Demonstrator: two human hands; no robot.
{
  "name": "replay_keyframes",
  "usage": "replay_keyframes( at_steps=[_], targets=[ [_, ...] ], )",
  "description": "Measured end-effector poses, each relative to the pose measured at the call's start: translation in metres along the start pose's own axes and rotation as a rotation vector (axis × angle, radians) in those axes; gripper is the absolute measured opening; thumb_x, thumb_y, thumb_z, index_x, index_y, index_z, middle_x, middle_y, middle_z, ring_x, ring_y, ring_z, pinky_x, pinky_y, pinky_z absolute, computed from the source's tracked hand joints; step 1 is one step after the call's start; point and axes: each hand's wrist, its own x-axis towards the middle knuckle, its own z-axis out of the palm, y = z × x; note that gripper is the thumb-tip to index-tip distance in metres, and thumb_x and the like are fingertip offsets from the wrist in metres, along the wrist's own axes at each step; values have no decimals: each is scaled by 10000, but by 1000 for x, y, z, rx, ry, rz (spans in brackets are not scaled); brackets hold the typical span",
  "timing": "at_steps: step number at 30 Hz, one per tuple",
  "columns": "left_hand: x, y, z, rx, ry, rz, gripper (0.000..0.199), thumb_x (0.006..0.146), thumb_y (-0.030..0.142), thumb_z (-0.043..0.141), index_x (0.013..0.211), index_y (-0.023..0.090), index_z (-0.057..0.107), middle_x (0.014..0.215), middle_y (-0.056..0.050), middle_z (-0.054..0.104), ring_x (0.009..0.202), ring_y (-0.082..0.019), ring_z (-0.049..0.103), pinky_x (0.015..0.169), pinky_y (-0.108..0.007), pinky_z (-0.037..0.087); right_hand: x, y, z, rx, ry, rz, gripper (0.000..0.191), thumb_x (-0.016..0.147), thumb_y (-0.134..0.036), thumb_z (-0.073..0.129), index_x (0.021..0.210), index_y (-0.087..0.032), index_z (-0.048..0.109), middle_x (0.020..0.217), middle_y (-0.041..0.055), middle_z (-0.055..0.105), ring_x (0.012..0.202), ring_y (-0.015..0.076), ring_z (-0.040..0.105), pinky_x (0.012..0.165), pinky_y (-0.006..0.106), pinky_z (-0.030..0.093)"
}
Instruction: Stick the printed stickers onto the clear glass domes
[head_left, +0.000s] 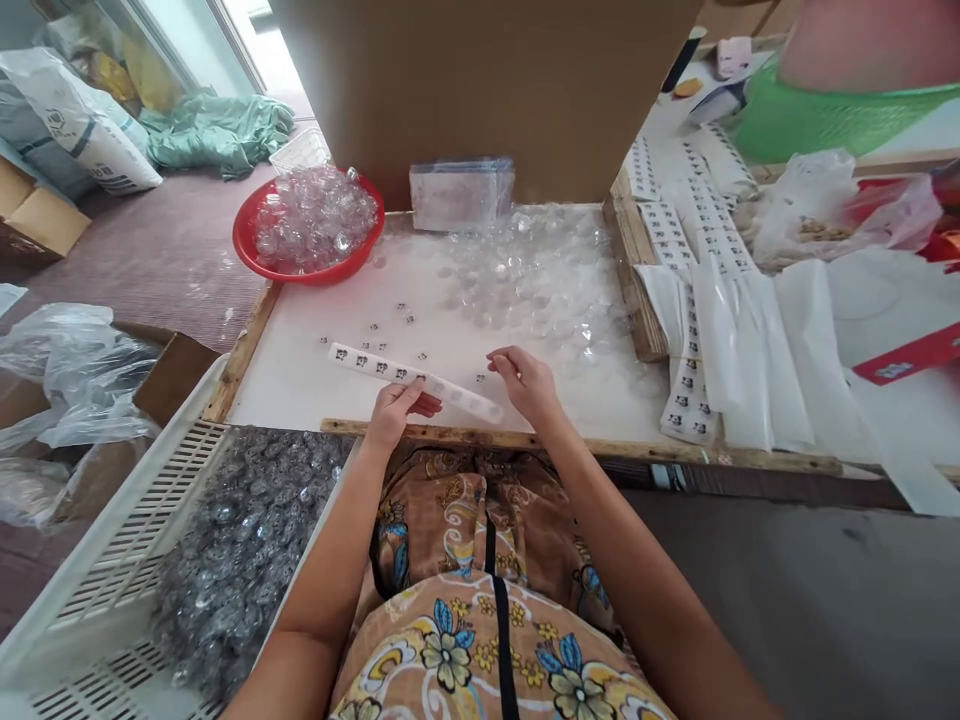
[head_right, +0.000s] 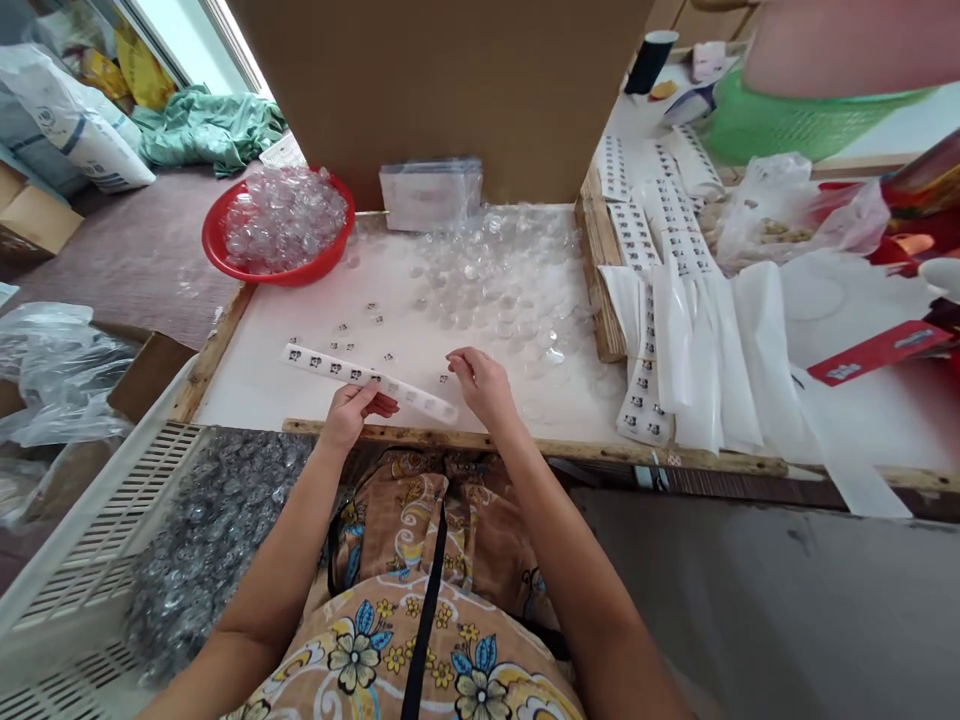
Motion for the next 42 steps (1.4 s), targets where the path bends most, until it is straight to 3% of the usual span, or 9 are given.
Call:
replay_keyframes(
  at_steps=[5,10,17,22,27,34,36,39,42],
  targets=[
    [1,0,1,58,-74,1,473,744,562,663,718,92,714,689,-126,729,611,-199,681,578,-293,540,-7,5,-6,36,56,55,274,911,-396,463,900,-194,647,774,40,709,746,172,650,696,278,457],
    [1,4,2,100,-87,20,514,710,605,663,698,93,707,682,-136,726,615,-199,681,580,-288,532,-15,-13,-7,145,86,-50,234,866,-392,545,914,-182,637,806,51,700,729,167,636,703,294,491],
    [3,8,1,116,-142,12,532,674,615,687,689,84,710,636,-139,713,584,-215,677,576,-312,537,-19,-52,32,119,-147,-200,281,830,-237,617,1111,-220,609,1001,59,662,867,166,629,774,295,499],
    [1,6,0,100,-165,-11,513,724,597,660,722,87,710,669,-135,720,652,-234,700,623,-321,552,-21,-54,49,136,-96,-158,196,859,-187,572,1034,-226,649,971,54,645,824,154,605,728,268,474],
    [-1,6,0,3,-84,29,518,767,580,627,868,79,707,703,-122,728,652,-231,705,611,-318,557,-18,-49,34,184,-210,-112,161,839,-195,603,992,-220,648,926,19,670,718,123,574,667,248,456],
    [1,3,-1,23,-45,-12,441,725,530,694,756,90,713,636,-105,716,557,-209,676,595,-332,566,-9,-48,15,106,-319,-133,293,866,-179,562,1154,-220,595,991,52,647,830,148,608,752,283,483],
    [1,4,1,13,-29,-22,435,736,528,683,727,94,714,643,-110,720,574,-213,682,600,-333,569,-2,-37,4,22,-283,-138,321,874,-207,570,1194,-228,576,1054,74,628,884,172,616,798,320,490],
    [1,7,3,-24,-3,-53,419,724,520,694,693,102,717,620,-108,715,566,-212,676,588,-329,570,7,-9,-20,-258,-124,-68,358,851,-232,609,1207,-222,573,1098,114,600,986,251,595,845,406,482],
    [3,7,4,-33,3,-91,407,729,508,696,694,104,729,614,-110,714,563,-208,674,583,-319,571,13,19,-42,-530,-46,8,375,804,-164,624,1176,-208,602,1085,137,596,1021,301,565,855,461,468]
  ],
)
